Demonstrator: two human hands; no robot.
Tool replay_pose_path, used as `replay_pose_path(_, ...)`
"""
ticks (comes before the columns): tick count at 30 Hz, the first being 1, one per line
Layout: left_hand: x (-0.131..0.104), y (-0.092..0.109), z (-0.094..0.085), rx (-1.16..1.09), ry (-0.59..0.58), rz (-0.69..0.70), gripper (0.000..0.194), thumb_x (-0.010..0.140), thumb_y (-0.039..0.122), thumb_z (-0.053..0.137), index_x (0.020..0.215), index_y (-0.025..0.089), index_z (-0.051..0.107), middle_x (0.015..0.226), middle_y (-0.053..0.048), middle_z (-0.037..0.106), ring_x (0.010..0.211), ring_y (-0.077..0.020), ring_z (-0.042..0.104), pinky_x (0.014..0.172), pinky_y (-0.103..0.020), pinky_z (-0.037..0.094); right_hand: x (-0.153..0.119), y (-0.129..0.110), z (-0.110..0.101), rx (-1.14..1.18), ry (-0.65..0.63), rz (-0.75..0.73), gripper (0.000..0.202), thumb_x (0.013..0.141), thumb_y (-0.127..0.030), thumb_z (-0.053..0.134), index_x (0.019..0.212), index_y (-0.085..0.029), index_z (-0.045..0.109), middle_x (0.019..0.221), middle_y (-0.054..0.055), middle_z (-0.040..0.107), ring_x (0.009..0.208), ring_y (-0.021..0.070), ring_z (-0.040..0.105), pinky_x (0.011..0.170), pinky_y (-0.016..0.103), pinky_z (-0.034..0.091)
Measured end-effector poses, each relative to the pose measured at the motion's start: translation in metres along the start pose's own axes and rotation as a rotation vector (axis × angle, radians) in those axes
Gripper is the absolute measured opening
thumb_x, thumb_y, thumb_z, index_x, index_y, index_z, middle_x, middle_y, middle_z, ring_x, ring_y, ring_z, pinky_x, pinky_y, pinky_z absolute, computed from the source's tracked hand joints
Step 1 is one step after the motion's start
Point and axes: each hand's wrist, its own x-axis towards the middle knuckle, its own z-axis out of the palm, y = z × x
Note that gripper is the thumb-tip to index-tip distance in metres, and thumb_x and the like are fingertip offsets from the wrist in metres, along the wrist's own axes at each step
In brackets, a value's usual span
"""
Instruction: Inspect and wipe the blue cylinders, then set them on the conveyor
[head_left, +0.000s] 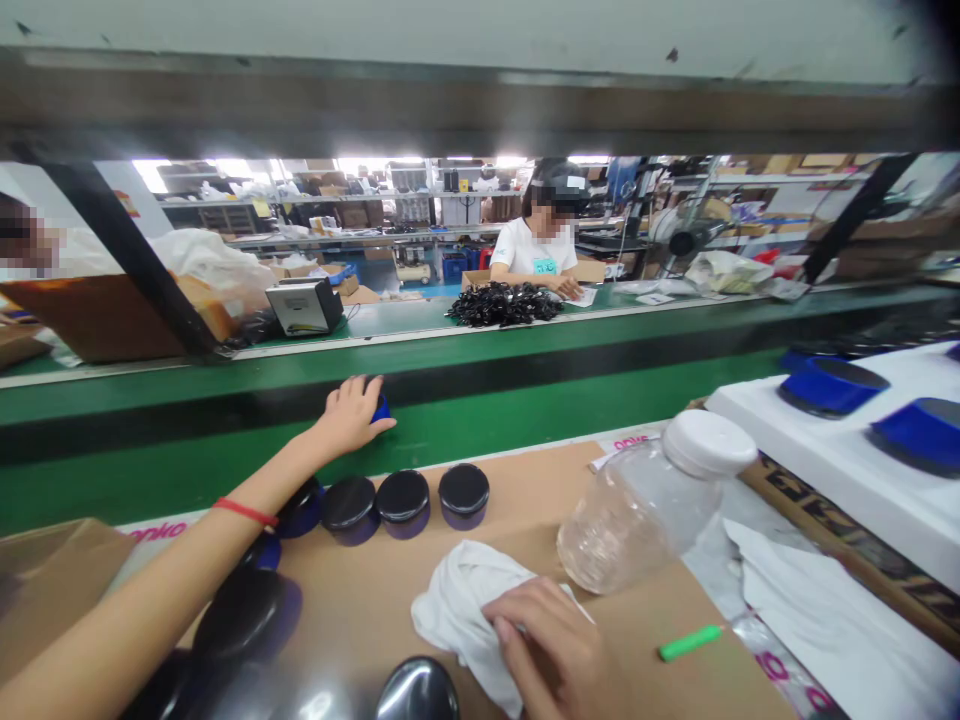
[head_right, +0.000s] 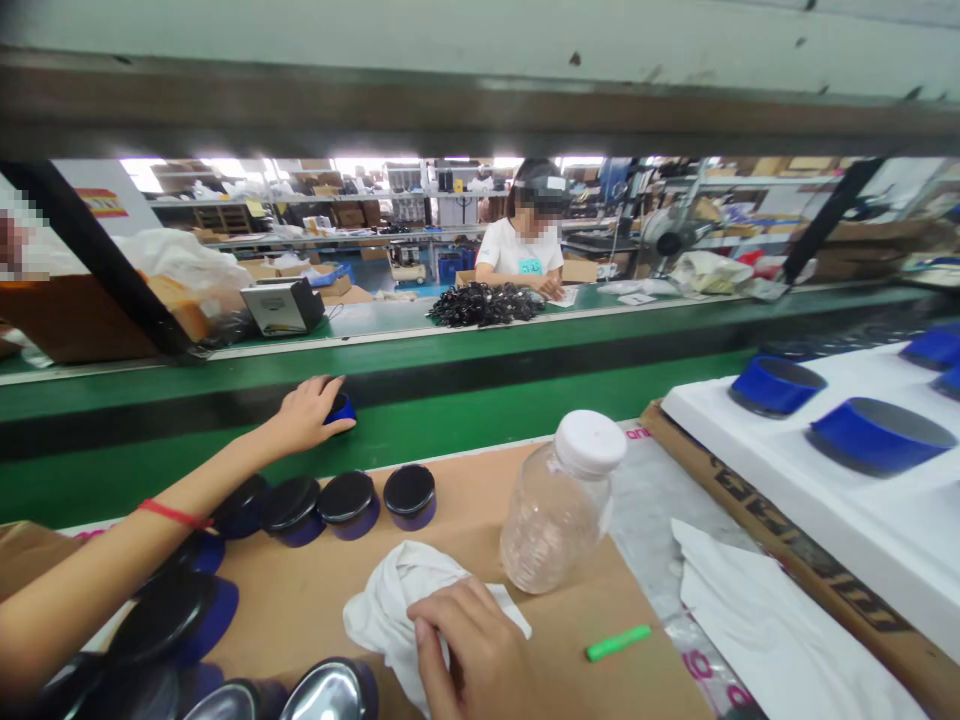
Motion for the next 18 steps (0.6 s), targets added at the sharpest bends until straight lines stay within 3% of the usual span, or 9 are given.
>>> replay_pose_path(2, -0.016, 0.034, -0.001, -0.080, -0.075, 0.116, 0.047, 0.096, 0.036, 0.066, 0.138, 0.020, 0.053, 0.146, -0.012, 0.053, 0.130, -0.0332, 0.055, 0.106, -0.059, 0.047, 0.001, -0.001, -0.002, -0.004, -0.019, -0.021, 0.023, 0.091, -0.003, 0.054, 0.100, -0.021, 0.065, 0.086, 0.000, 0.073, 0.080, 0.0142, 0.068, 0.074, 0.025, 0.053)
replay_pose_path(4, -0.034, 0.070, 0.002, -0.169, -0.216, 0.237, 0.047, 0.094, 0.039, 0.067, 0.135, 0.020, 0.056, 0.138, -0.011, 0.060, 0.126, -0.0321, 0.058, 0.106, -0.059, 0.047, 0.001, -0.003, -0.004, 0.002, -0.020, -0.029, 0.024, 0.090, -0.003, 0.053, 0.099, -0.021, 0.066, 0.085, 0.000, 0.073, 0.079, 0.0146, 0.068, 0.073, 0.026, 0.054)
replay_pose_path(6, -0.050, 0.098, 0.004, -0.250, -0.288, 0.276, 0.043, 0.093, 0.038, 0.069, 0.130, 0.019, 0.060, 0.134, -0.011, 0.062, 0.127, -0.0324, 0.057, 0.109, -0.061, 0.042, -0.001, -0.006, -0.006, 0.015, -0.014, -0.027, 0.023, 0.090, -0.003, 0.052, 0.099, -0.020, 0.066, 0.083, 0.001, 0.072, 0.078, 0.0151, 0.068, 0.071, 0.026, 0.054)
replay_pose_path(8, -0.060, 0.116, 0.001, -0.369, -0.288, 0.250, 0.044, 0.091, 0.035, 0.071, 0.130, 0.019, 0.060, 0.139, -0.011, 0.058, 0.133, -0.0350, 0.051, 0.113, -0.065, 0.034, -0.002, -0.009, -0.008, 0.032, -0.016, -0.025, 0.024, 0.091, -0.003, 0.053, 0.099, -0.020, 0.067, 0.084, 0.001, 0.073, 0.079, 0.0151, 0.068, 0.072, 0.025, 0.054)
replay_pose_path(11, -0.073, 0.123, -0.016, -0.702, -0.269, 0.183, 0.060, 0.084, 0.036, 0.077, 0.137, 0.020, 0.054, 0.146, -0.012, 0.053, 0.138, -0.0373, 0.044, 0.116, -0.066, 0.028, -0.003, -0.013, -0.009, 0.053, -0.001, -0.018, 0.027, 0.091, -0.002, 0.052, 0.103, -0.020, 0.066, 0.088, 0.002, 0.073, 0.083, 0.0147, 0.069, 0.075, 0.026, 0.055)
replay_pose_path(14, -0.093, 0.116, -0.035, -1.198, -0.312, 0.093, 0.072, 0.080, 0.048, 0.077, 0.143, 0.027, 0.051, 0.142, -0.010, 0.060, 0.131, -0.0323, 0.055, 0.111, -0.049, 0.043, -0.002, -0.015, -0.011, 0.052, 0.020, -0.012, 0.026, 0.093, -0.005, 0.051, 0.107, -0.022, 0.064, 0.090, 0.001, 0.073, 0.084, 0.0141, 0.069, 0.076, 0.026, 0.055)
replay_pose_path(18, -0.130, 0.112, -0.042, -1.753, -0.274, -0.076, 0.050, 0.085, 0.049, 0.071, 0.133, 0.039, 0.061, 0.122, 0.000, 0.075, 0.112, -0.0196, 0.070, 0.095, -0.028, 0.053, -0.019, -0.023, -0.022, -0.023, -0.022, 0.056, 0.018, 0.100, -0.019, 0.053, 0.115, -0.021, 0.063, 0.094, 0.001, 0.072, 0.081, 0.0138, 0.069, 0.075, 0.028, 0.058)
